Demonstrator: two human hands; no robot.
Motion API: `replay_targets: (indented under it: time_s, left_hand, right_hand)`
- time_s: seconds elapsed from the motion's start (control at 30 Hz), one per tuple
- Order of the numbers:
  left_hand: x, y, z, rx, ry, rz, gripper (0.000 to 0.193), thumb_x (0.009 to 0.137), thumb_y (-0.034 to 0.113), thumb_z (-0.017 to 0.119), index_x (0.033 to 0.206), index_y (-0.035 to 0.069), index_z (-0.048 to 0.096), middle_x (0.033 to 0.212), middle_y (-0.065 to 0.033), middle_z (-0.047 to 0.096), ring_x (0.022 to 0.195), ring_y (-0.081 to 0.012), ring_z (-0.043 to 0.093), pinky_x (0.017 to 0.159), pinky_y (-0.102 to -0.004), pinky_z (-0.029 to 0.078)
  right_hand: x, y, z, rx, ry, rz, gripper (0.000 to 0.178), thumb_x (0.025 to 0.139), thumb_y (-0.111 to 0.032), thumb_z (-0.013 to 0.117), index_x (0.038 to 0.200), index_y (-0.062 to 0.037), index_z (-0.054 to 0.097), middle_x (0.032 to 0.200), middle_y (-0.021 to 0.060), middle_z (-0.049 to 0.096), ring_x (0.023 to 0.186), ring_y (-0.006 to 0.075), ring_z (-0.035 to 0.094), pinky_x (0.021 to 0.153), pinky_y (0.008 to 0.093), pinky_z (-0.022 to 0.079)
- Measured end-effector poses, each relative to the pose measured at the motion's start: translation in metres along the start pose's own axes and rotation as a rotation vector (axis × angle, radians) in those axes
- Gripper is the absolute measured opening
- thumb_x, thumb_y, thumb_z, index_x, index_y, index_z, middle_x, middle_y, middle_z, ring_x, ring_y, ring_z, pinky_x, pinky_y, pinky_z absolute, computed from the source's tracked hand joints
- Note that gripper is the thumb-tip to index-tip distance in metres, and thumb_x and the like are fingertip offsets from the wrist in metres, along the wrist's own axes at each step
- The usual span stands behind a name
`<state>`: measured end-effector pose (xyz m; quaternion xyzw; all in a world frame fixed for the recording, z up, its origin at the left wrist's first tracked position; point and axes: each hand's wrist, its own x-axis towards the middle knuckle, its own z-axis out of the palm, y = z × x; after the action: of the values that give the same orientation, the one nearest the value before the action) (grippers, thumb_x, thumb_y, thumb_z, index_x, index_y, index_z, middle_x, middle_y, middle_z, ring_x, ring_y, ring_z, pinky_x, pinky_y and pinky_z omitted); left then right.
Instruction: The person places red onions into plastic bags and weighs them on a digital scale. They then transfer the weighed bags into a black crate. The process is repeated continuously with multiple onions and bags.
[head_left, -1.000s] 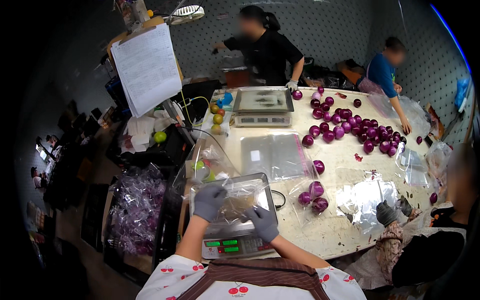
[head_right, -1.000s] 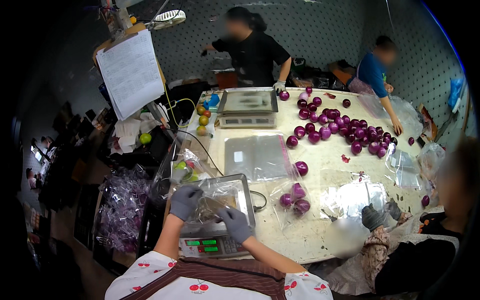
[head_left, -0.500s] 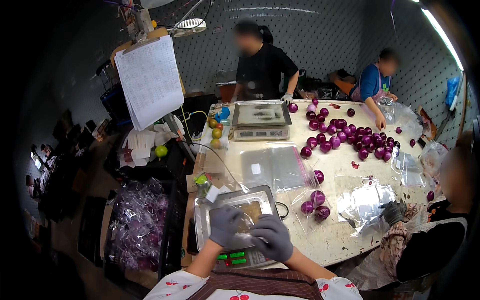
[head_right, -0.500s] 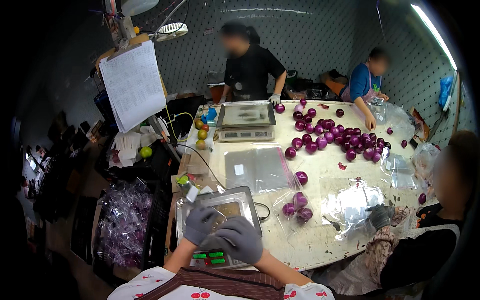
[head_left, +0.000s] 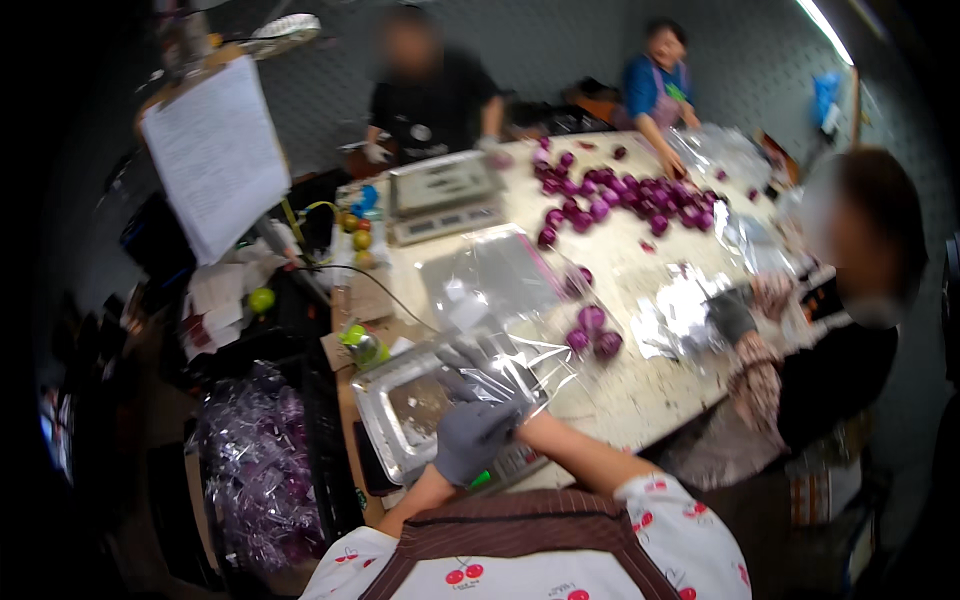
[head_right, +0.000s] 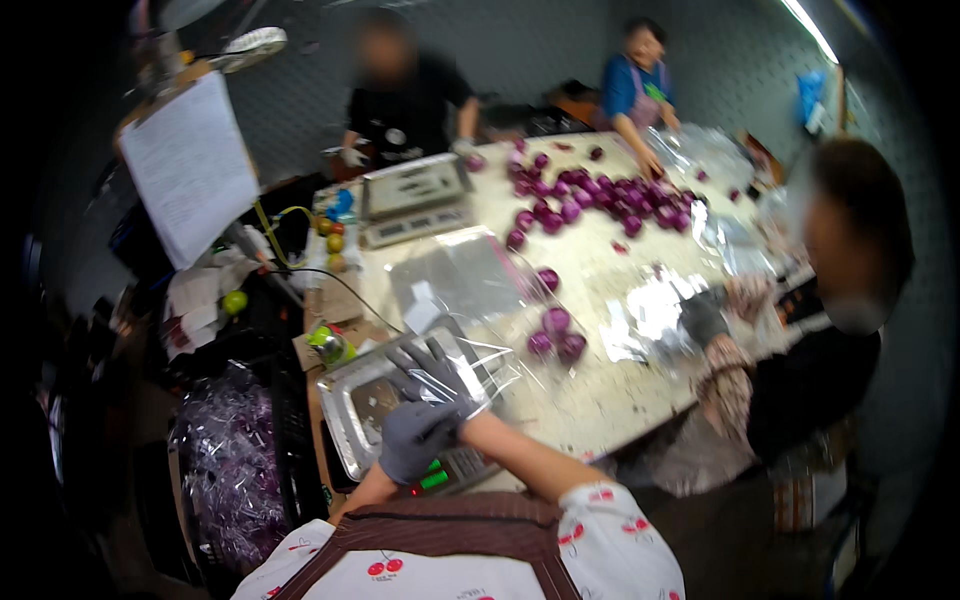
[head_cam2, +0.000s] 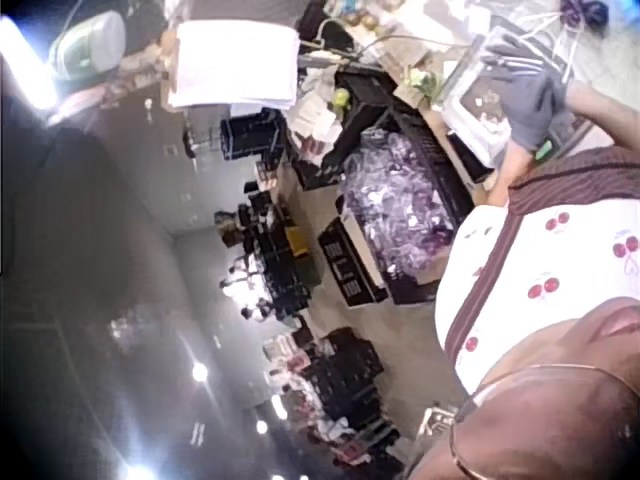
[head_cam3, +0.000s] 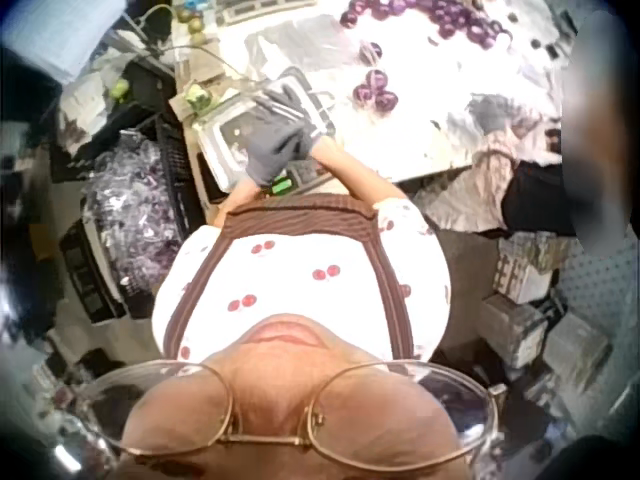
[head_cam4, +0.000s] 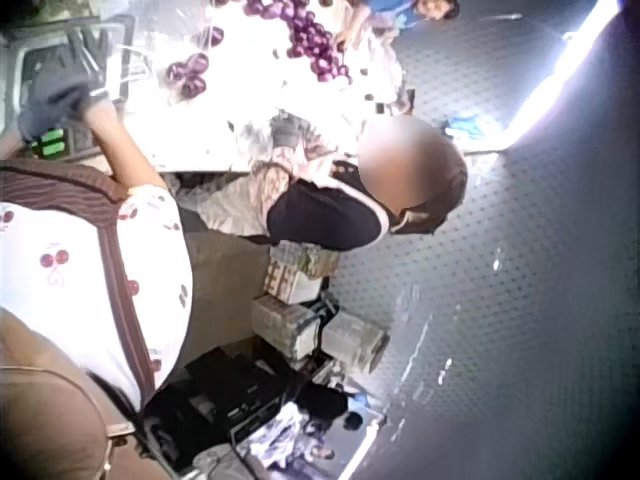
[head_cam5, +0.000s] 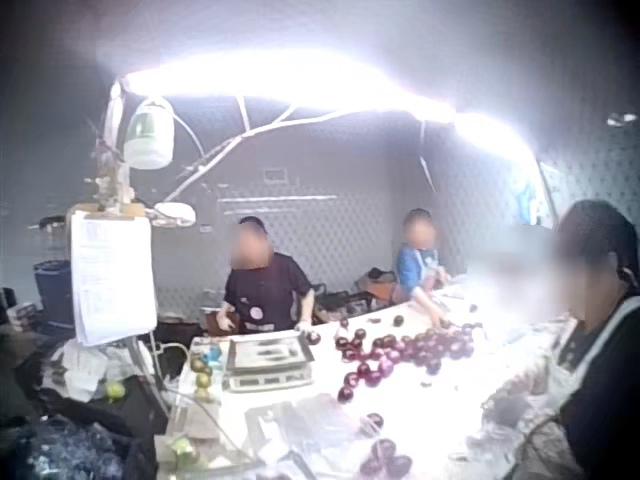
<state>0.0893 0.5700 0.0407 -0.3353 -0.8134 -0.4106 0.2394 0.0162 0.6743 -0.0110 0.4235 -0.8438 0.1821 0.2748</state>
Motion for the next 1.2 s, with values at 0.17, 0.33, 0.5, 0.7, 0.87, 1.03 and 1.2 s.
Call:
replay_targets:
  time_s: [0.17, 0.33, 0.5, 0.7, 0.87, 1.03, 1.2]
  left_hand:
    - [0.000, 0.028, 0.011, 0.009, -0.203, 0.070, 0.024, 0.070, 0.007, 0.068, 0.093, 0.011, 0.065, 0.059, -0.0067, 0.052, 0.053, -0.0251, 0.052, 0.048, -0.0352, 0.039]
    - [0.003, 0.032, 0.010, 0.085, -0.033, 0.112, 0.019, 0.068, 0.003, 0.068, 0.086, 0.008, 0.065, 0.058, -0.0055, 0.050, 0.052, -0.0239, 0.051, 0.048, -0.0334, 0.037]
    - [0.006, 0.031, 0.026, 0.196, 0.117, -0.032, 0.021, 0.066, 0.004, 0.072, 0.086, 0.007, 0.065, 0.058, -0.0054, 0.050, 0.050, -0.0224, 0.048, 0.048, -0.0336, 0.035]
    - [0.015, 0.016, 0.048, 0.209, 0.086, -0.279, 0.016, 0.068, 0.004, 0.072, 0.083, 0.007, 0.065, 0.064, -0.0091, 0.059, 0.055, -0.0228, 0.057, 0.050, -0.0310, 0.041]
    - [0.018, 0.016, 0.064, 0.284, 0.061, -0.388, 0.020, 0.068, 0.007, 0.073, 0.087, 0.008, 0.066, 0.065, -0.0080, 0.060, 0.055, -0.0227, 0.058, 0.050, -0.0310, 0.043]
    - [0.024, 0.013, 0.064, 0.334, 0.041, -0.471, 0.025, 0.070, 0.004, 0.070, 0.094, 0.009, 0.065, 0.063, -0.0084, 0.058, 0.052, -0.0231, 0.054, 0.050, -0.0330, 0.042]
    - [0.021, 0.009, 0.065, 0.301, 0.019, -0.496, 0.032, 0.069, -0.001, 0.065, 0.099, 0.010, 0.065, 0.061, -0.0091, 0.055, 0.051, -0.0236, 0.052, 0.048, -0.0341, 0.039]
  right_hand:
    - [0.032, 0.012, -0.026, 0.008, -0.167, 0.406, 0.069, 0.075, -0.050, 0.060, 0.128, -0.0081, 0.045, 0.136, 0.0190, 0.036, 0.127, 0.0370, 0.030, 0.100, 0.0586, 0.023]
    - [0.064, -0.007, -0.052, 0.186, 0.207, 0.002, 0.062, 0.077, -0.042, 0.062, 0.127, -0.0092, 0.044, 0.133, 0.0218, 0.034, 0.126, 0.0351, 0.031, 0.100, 0.0504, 0.030]
    - [0.019, 0.000, 0.010, 0.473, 0.061, 0.119, 0.056, 0.079, -0.035, 0.060, 0.128, -0.0138, 0.045, 0.133, 0.0156, 0.040, 0.125, 0.0317, 0.036, 0.102, 0.0438, 0.031]
    - [-0.026, 0.007, 0.033, 0.517, 0.059, 0.112, 0.061, 0.074, -0.035, 0.063, 0.127, -0.0114, 0.044, 0.126, 0.0135, 0.047, 0.118, 0.0323, 0.044, 0.099, 0.0430, 0.034]
    - [-0.030, 0.022, 0.042, 0.618, -0.047, 0.107, 0.061, 0.073, -0.033, 0.063, 0.126, -0.0100, 0.045, 0.116, 0.0143, 0.052, 0.105, 0.0336, 0.050, 0.091, 0.0431, 0.038]
    - [-0.023, 0.031, 0.053, 0.794, 0.030, 0.125, 0.059, 0.075, -0.026, 0.063, 0.126, -0.0055, 0.043, 0.116, 0.0169, 0.051, 0.105, 0.0353, 0.049, 0.092, 0.0433, 0.038]
    - [-0.013, 0.036, 0.042, 0.962, 0.097, 0.235, 0.060, 0.081, -0.026, 0.062, 0.130, -0.0020, 0.038, 0.124, 0.0208, 0.046, 0.113, 0.0369, 0.045, 0.097, 0.0448, 0.034]
